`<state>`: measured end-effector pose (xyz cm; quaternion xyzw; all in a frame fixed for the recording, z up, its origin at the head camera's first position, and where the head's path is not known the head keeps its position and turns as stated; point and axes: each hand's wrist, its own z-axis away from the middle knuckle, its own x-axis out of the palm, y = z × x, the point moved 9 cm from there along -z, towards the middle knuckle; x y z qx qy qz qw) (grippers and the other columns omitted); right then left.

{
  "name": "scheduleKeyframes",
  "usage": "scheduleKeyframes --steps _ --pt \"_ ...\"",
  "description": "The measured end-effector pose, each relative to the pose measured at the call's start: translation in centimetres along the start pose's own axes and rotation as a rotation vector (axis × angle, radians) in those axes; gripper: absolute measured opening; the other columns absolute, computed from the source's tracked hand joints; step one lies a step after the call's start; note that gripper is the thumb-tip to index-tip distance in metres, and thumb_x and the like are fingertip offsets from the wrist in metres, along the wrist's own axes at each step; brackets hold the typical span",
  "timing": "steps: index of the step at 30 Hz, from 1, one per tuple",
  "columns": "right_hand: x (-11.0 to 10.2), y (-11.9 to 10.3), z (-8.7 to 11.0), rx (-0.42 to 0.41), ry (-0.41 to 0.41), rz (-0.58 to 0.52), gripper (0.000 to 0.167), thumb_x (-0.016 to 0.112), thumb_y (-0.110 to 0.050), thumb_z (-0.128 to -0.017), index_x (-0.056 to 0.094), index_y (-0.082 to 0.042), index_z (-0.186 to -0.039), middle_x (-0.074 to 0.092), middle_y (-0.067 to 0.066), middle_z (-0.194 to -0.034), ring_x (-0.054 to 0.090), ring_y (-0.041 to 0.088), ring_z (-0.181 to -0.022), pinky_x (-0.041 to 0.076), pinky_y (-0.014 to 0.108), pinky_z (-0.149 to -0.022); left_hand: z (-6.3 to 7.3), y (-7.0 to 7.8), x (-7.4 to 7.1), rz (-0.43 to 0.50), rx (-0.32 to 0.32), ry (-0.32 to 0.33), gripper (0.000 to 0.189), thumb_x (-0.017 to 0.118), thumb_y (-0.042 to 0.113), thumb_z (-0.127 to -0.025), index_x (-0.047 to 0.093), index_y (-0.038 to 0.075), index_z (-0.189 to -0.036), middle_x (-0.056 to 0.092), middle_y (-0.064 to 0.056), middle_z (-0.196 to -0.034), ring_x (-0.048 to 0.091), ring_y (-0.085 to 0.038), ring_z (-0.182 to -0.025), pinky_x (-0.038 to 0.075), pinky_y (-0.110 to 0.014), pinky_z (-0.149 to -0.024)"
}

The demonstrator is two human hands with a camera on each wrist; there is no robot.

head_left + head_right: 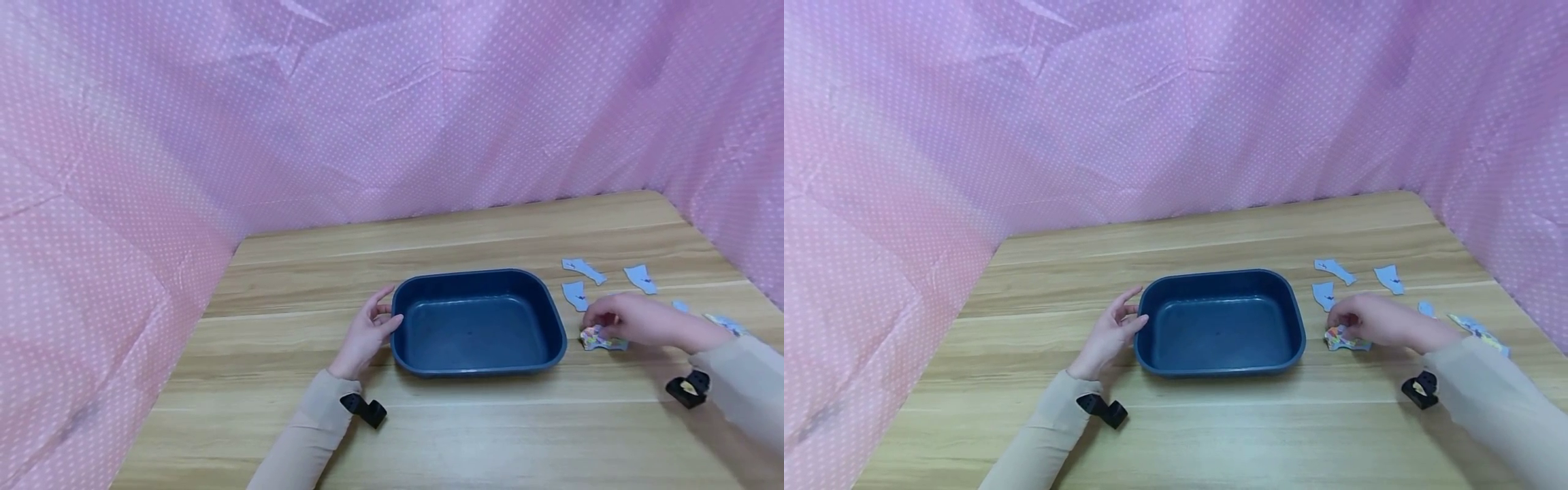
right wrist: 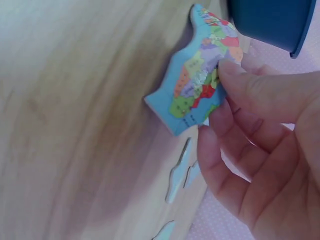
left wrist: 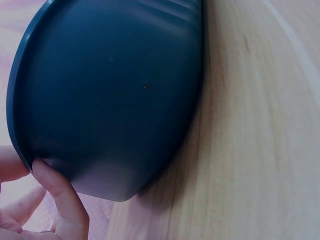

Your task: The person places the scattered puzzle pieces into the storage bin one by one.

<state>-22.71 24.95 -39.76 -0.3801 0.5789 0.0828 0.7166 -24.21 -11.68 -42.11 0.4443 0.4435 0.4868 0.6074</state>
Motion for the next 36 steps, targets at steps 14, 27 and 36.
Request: scheduleKeyframes --steps 14,27,36 --pt "-4.1 -1.3 0.4 -0.045 0.211 -0.022 0.026 0.069 0.006 -0.078 0.063 -0.015 -0.092 0.056 -0.017 -0.08 0.046 -0.007 -0.071 0.042 0.021 -0.056 0.1 0.1 -0.2 0.01 0.014 0.006 0.057 0.058 0.004 -0.092 0.04 0.018 -0.144 0.049 -0.012 -0.111 0.055 -0.014 -0.082 0.05 -0.024 -0.067" --pt "-7.0 -2.7 -1.1 0.131 0.35 -0.141 0.012 0.065 0.001 -0.085 0.062 -0.007 -0.094 0.062 -0.004 -0.084 0.053 -0.007 -0.078 0.048 0.02 -0.062 0.1 0.2 0.0 -0.021 0.008 -0.004 0.056 0.059 0.006 -0.092 0.04 0.019 -0.144 0.05 -0.013 -0.113 0.057 -0.015 -0.084 0.052 -0.026 -0.071" --pt "-7.3 -5.2 -4.3 0.085 0.396 -0.221 0.039 0.062 0.001 -0.088 0.055 0.001 -0.126 0.062 0.009 -0.092 0.056 -0.004 -0.076 0.048 0.02 -0.061 0.2 0.1 -0.3 0.005 0.009 0.006 0.054 0.059 0.004 -0.092 0.043 0.017 -0.142 0.05 -0.008 -0.104 0.054 -0.014 -0.077 0.049 -0.024 -0.065"
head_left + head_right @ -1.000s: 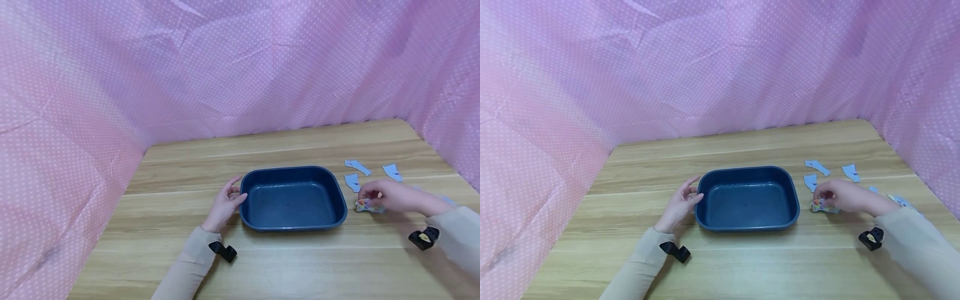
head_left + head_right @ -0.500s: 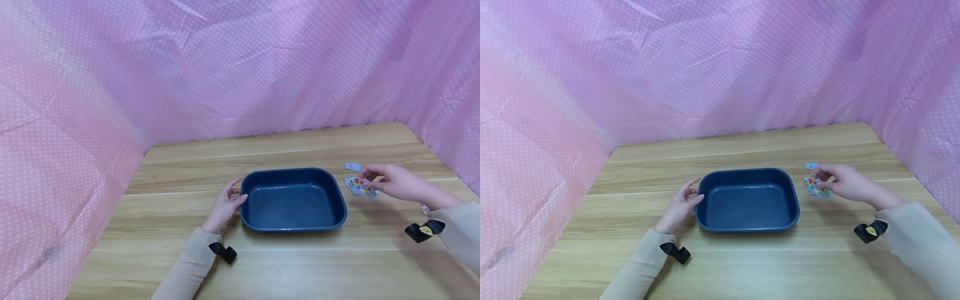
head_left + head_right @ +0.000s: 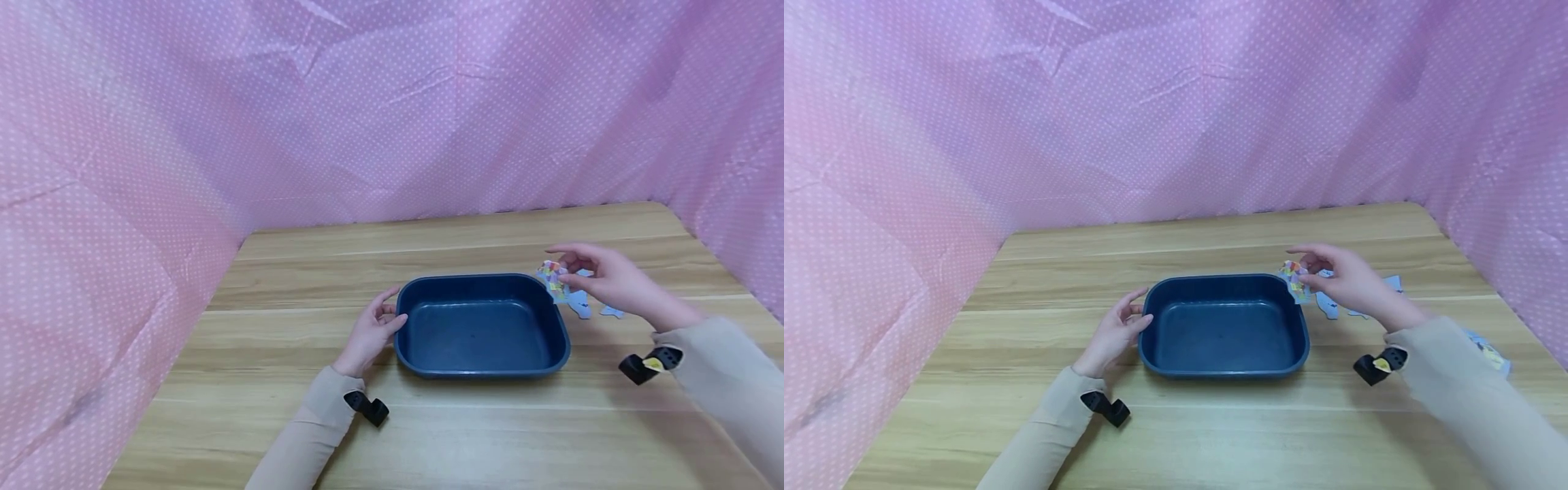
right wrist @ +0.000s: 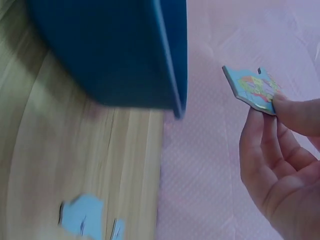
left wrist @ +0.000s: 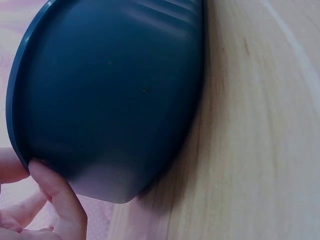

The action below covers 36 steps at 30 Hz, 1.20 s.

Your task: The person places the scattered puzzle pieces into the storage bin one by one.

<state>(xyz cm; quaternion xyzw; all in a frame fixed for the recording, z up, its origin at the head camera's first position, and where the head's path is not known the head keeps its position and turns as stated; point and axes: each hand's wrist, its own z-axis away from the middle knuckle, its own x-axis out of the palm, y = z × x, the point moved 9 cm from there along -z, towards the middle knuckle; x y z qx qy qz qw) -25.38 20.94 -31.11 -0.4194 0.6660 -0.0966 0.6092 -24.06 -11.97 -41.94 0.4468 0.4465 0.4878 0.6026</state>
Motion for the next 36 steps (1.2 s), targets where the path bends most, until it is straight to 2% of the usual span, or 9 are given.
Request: scheduleKeyframes --steps 4,8,12,23,29,36 --pt "1.4 -1.6 -1.2 -0.068 -0.054 0.011 0.043 0.064 0.002 -0.086 0.054 -0.001 -0.129 0.063 0.008 -0.096 0.057 0.001 -0.081 0.049 0.021 -0.061 0.0 0.1 0.0 0.009 0.016 0.002 0.052 0.059 0.003 -0.092 0.044 0.016 -0.14 0.049 -0.006 -0.098 0.051 -0.012 -0.071 0.046 -0.023 -0.06" --pt "2.5 -2.9 -2.4 -0.059 -0.089 0.014 0.04 0.063 0.0 -0.087 0.057 -0.004 -0.127 0.063 0.008 -0.097 0.057 0.009 -0.084 0.05 0.023 -0.063 0.0 0.2 -0.1 0.001 0.019 0.005 0.051 0.059 0.005 -0.092 0.045 0.016 -0.14 0.049 -0.004 -0.096 0.048 -0.011 -0.069 0.044 -0.022 -0.059" --pt "3.5 -3.7 -3.5 -0.061 -0.085 0.009 0.036 0.064 0.0 -0.087 0.06 -0.003 -0.123 0.064 0.008 -0.097 0.056 0.01 -0.085 0.05 0.023 -0.065 0.0 0.1 -0.1 -0.002 0.019 0.004 0.051 0.059 0.004 -0.092 0.045 0.016 -0.14 0.048 -0.005 -0.095 0.048 -0.011 -0.068 0.043 -0.022 -0.058" --pt "5.7 -4.9 -6.3 -0.017 -0.029 -0.158 0.037 0.064 0.001 -0.086 0.06 -0.002 -0.123 0.063 0.013 -0.096 0.059 0.016 -0.086 0.051 0.02 -0.068 0.1 0.0 -0.1 -0.009 0.009 0.002 0.051 0.058 0.005 -0.093 0.045 0.016 -0.14 0.048 -0.006 -0.098 0.049 -0.011 -0.07 0.046 -0.022 -0.06" --pt "8.0 -5.1 -7.3 -0.024 -0.07 -0.285 0.039 0.064 0.007 -0.085 0.058 0.003 -0.123 0.061 0.018 -0.097 0.061 0.015 -0.084 0.056 0.028 -0.069 0.2 0.0 -0.1 -0.016 0.006 0.004 0.05 0.058 0.007 -0.093 0.045 0.016 -0.141 0.049 -0.006 -0.1 0.049 -0.012 -0.07 0.046 -0.022 -0.06" --pt "9.9 -5.8 -7.9 -0.006 -0.106 -0.319 0.041 0.065 0.003 -0.085 0.058 0.0 -0.125 0.061 0.018 -0.105 0.061 0.024 -0.091 0.056 0.027 -0.071 0.1 0.0 0.0 -0.014 0.011 0.012 0.049 0.058 0.008 -0.093 0.046 0.016 -0.14 0.049 -0.005 -0.099 0.049 -0.012 -0.069 0.045 -0.022 -0.059"
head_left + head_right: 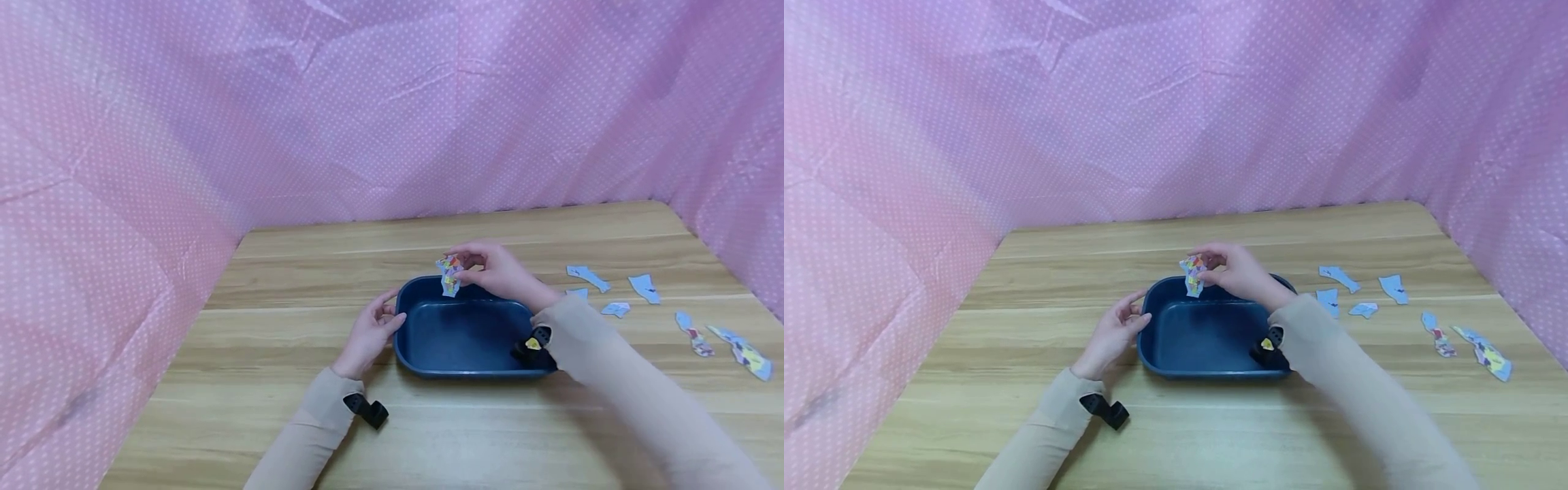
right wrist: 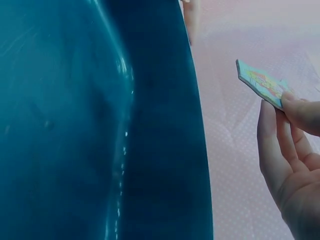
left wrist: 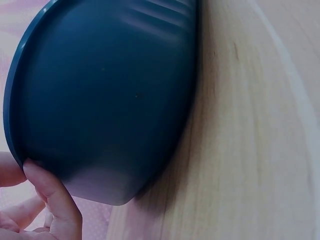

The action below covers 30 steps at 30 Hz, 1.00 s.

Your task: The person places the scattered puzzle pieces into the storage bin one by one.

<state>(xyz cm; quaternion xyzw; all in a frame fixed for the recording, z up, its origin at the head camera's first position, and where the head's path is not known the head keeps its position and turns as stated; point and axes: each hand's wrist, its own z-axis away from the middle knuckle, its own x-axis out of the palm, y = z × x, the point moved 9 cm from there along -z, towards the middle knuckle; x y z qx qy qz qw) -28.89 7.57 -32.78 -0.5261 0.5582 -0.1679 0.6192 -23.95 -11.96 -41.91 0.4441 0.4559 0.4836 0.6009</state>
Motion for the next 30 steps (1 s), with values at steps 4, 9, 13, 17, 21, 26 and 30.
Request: scheduleKeyframes --steps 4,9,13,17,21,26,30 --pt "0.7 0.0 -0.5 0.006 -0.001 -0.059 0.042 0.064 0.005 -0.085 0.057 0.0 -0.126 0.061 0.019 -0.104 0.061 0.025 -0.09 0.056 0.027 -0.071 0.1 0.0 0.0 -0.007 0.0 0.008 0.048 0.057 0.008 -0.094 0.046 0.016 -0.14 0.049 -0.006 -0.099 0.049 -0.012 -0.07 0.045 -0.022 -0.06" --pt "1.8 0.2 -0.8 0.01 -0.018 -0.084 0.042 0.064 0.003 -0.086 0.056 0.0 -0.127 0.061 0.017 -0.101 0.061 0.022 -0.088 0.056 0.028 -0.071 0.0 0.1 0.0 -0.013 0.004 0.016 0.048 0.058 0.008 -0.093 0.047 0.015 -0.139 0.049 -0.006 -0.098 0.048 -0.012 -0.069 0.044 -0.022 -0.059" --pt "2.7 0.0 -0.9 -0.029 -0.03 0.004 0.04 0.065 0.0 -0.086 0.058 -0.001 -0.125 0.063 0.014 -0.099 0.063 0.023 -0.089 0.055 0.03 -0.072 0.0 0.0 0.0 -0.013 0.003 0.019 0.048 0.058 0.008 -0.093 0.047 0.015 -0.139 0.049 -0.006 -0.098 0.048 -0.012 -0.068 0.044 -0.022 -0.059" --pt "3.3 -0.6 -0.9 -0.091 -0.026 0.059 0.038 0.066 0.001 -0.085 0.06 -0.001 -0.122 0.065 0.013 -0.098 0.063 0.023 -0.088 0.054 0.031 -0.072 0.0 0.0 0.1 -0.01 0.01 0.019 0.048 0.058 0.007 -0.093 0.047 0.015 -0.139 0.049 -0.006 -0.098 0.047 -0.011 -0.067 0.043 -0.022 -0.058" --pt "4.2 -0.6 -1.0 -0.113 -0.05 0.043 0.037 0.067 0.002 -0.084 0.06 0.002 -0.121 0.064 0.013 -0.09 0.063 0.019 -0.079 0.054 0.029 -0.067 0.1 0.1 0.1 0.002 0.02 0.023 0.048 0.058 0.005 -0.093 0.047 0.014 -0.139 0.049 -0.005 -0.096 0.047 -0.01 -0.065 0.042 -0.021 -0.057" --pt "5.2 0.4 -1.1 -0.07 -0.096 -0.005 0.038 0.068 0.003 -0.082 0.06 0.003 -0.12 0.063 0.011 -0.084 0.061 0.013 -0.072 0.055 0.028 -0.065 0.1 0.1 0.2 0.001 0.025 0.028 0.048 0.058 0.004 -0.092 0.048 0.013 -0.138 0.05 -0.005 -0.094 0.048 -0.009 -0.065 0.043 -0.021 -0.056" --pt "5.6 0.9 -1.2 -0.042 -0.12 0.023 0.037 0.07 0.0 -0.082 0.062 0.0 -0.118 0.063 0.009 -0.086 0.061 0.013 -0.075 0.053 0.028 -0.067 0.0 0.1 0.2 -0.002 0.03 0.027 0.048 0.058 0.004 -0.092 0.048 0.012 -0.138 0.049 -0.005 -0.095 0.047 -0.009 -0.064 0.043 -0.021 -0.056"
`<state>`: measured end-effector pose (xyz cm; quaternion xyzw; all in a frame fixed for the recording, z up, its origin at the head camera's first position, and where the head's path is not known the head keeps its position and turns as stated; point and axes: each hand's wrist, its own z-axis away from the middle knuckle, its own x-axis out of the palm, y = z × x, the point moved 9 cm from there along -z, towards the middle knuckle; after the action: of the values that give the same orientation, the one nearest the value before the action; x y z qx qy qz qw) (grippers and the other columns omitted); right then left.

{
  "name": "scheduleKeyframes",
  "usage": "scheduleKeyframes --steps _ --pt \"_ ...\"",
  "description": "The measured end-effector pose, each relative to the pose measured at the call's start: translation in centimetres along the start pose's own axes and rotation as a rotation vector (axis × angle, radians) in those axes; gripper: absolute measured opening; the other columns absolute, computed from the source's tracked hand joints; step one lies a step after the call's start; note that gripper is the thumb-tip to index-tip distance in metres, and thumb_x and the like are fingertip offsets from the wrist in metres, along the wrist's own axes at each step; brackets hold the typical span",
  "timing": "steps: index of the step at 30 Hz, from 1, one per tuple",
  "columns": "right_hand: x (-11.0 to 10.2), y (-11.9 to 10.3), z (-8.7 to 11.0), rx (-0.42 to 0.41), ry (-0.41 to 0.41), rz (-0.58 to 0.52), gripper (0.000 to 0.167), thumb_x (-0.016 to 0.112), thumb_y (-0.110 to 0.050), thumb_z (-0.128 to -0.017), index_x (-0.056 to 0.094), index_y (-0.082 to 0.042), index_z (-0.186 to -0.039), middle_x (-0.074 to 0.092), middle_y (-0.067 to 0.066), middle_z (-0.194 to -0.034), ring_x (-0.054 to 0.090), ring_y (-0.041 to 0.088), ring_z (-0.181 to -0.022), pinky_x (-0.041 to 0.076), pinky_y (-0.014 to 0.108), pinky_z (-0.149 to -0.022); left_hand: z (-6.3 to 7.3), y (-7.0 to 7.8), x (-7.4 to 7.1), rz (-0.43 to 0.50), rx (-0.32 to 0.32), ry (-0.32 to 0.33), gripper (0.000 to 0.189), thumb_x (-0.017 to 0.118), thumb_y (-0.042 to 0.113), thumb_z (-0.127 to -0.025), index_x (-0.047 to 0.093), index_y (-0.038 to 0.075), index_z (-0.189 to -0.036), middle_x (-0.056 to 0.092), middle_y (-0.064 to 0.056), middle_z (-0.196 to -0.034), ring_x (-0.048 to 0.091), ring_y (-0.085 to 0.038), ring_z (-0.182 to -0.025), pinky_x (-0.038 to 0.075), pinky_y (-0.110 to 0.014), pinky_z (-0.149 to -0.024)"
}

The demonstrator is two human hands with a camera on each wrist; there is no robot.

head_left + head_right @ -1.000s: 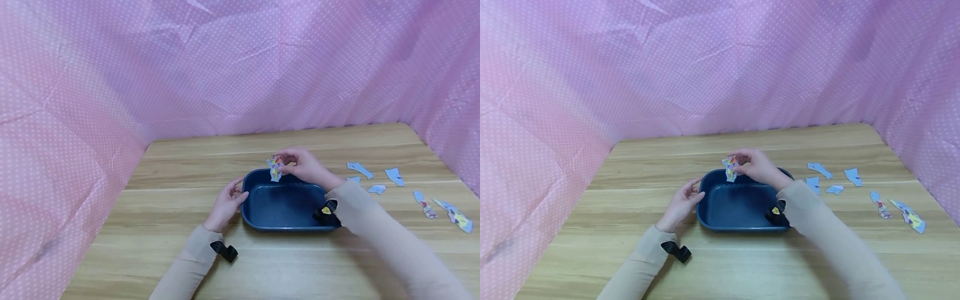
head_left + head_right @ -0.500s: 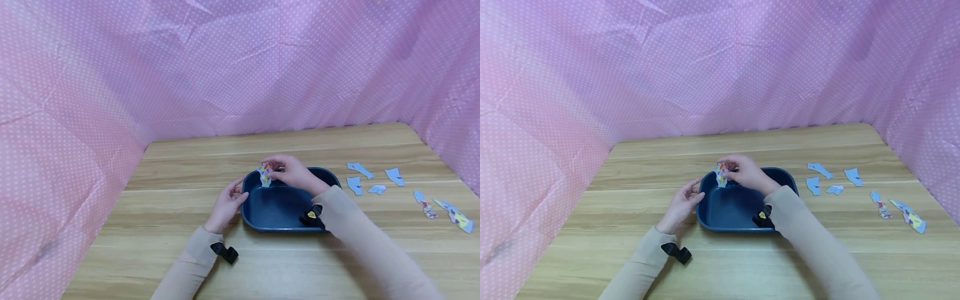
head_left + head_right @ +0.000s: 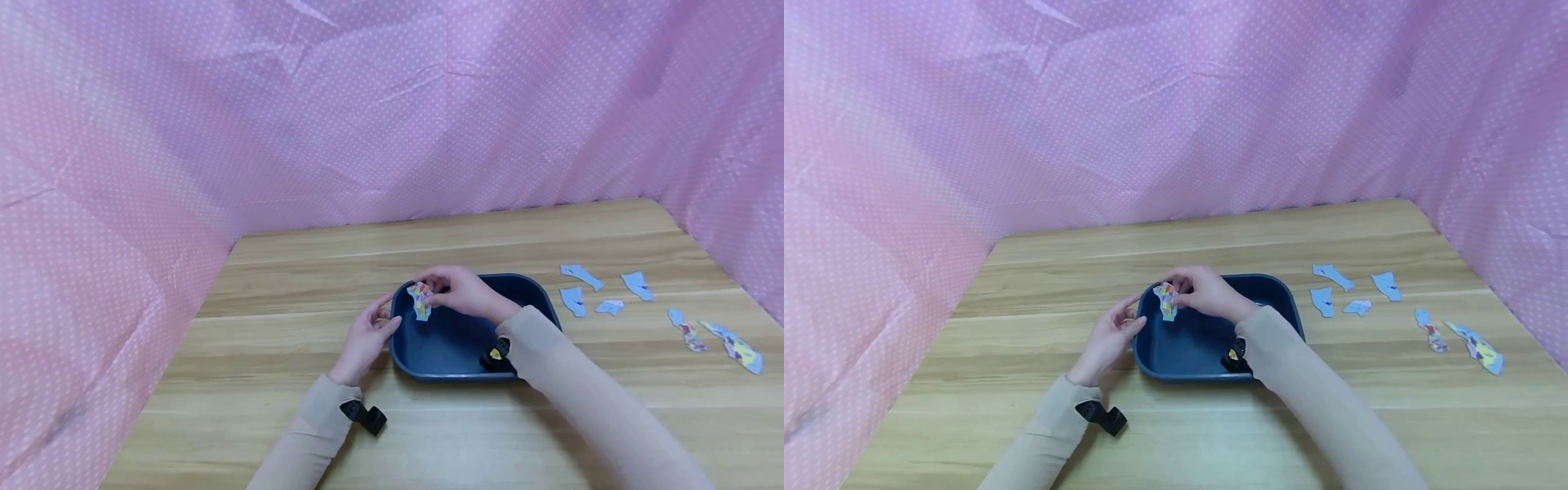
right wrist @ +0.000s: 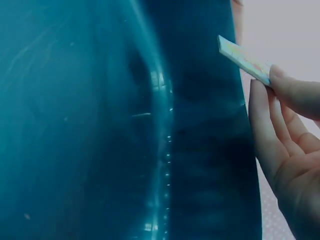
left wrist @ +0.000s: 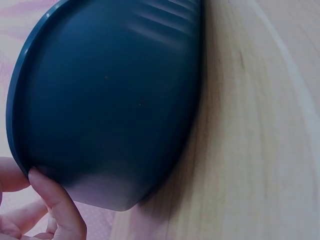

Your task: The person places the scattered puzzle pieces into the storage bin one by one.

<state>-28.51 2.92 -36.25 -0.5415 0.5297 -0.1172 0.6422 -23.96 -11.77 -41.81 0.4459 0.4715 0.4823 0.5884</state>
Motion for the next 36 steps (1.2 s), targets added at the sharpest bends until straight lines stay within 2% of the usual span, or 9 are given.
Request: scheduleKeyframes --steps 5,10,18,31,36 --pt "0.9 0.3 -0.1 0.015 -0.056 0.092 0.033 0.071 -0.005 -0.083 0.064 -0.003 -0.114 0.063 0.007 -0.089 0.06 0.013 -0.076 0.05 0.025 -0.068 0.0 0.1 -0.1 -0.001 -0.001 -0.004 0.049 0.058 0.005 -0.093 0.047 0.011 -0.139 0.05 -0.006 -0.096 0.047 -0.009 -0.064 0.043 -0.02 -0.055" --pt "1.5 0.5 -0.1 0.029 -0.093 0.13 0.03 0.07 -0.007 -0.084 0.065 -0.007 -0.114 0.062 0.004 -0.089 0.057 0.013 -0.075 0.05 0.025 -0.068 0.0 0.1 -0.1 -0.007 -0.011 -0.007 0.048 0.058 0.006 -0.093 0.048 0.014 -0.139 0.049 -0.006 -0.097 0.045 -0.01 -0.064 0.042 -0.02 -0.057" --pt "2.2 0.7 -0.2 0.034 -0.117 0.18 0.03 0.071 -0.007 -0.084 0.065 -0.006 -0.113 0.06 0.001 -0.083 0.054 0.012 -0.072 0.048 0.023 -0.064 0.1 0.0 -0.2 -0.014 0.003 -0.006 0.048 0.059 0.007 -0.092 0.048 0.013 -0.139 0.05 -0.006 -0.096 0.044 -0.011 -0.063 0.041 -0.021 -0.057" --pt "2.4 1.0 -0.4 -0.016 -0.141 0.274 0.022 0.072 -0.006 -0.082 0.066 -0.007 -0.103 0.061 0.0 -0.08 0.055 0.01 -0.074 0.049 0.025 -0.07 0.1 -0.1 -0.2 -0.015 0.014 0.001 0.048 0.059 0.006 -0.092 0.048 0.012 -0.138 0.051 -0.006 -0.096 0.046 -0.01 -0.064 0.043 -0.023 -0.057" --pt "2.2 1.0 -0.3 -0.002 -0.129 0.291 0.022 0.071 -0.006 -0.083 0.066 -0.006 -0.103 0.061 0.001 -0.081 0.054 0.011 -0.073 0.048 0.025 -0.07 0.1 -0.1 -0.1 -0.026 0.003 0.002 0.048 0.059 0.007 -0.092 0.048 0.013 -0.139 0.051 -0.006 -0.097 0.046 -0.011 -0.065 0.044 -0.022 -0.058"
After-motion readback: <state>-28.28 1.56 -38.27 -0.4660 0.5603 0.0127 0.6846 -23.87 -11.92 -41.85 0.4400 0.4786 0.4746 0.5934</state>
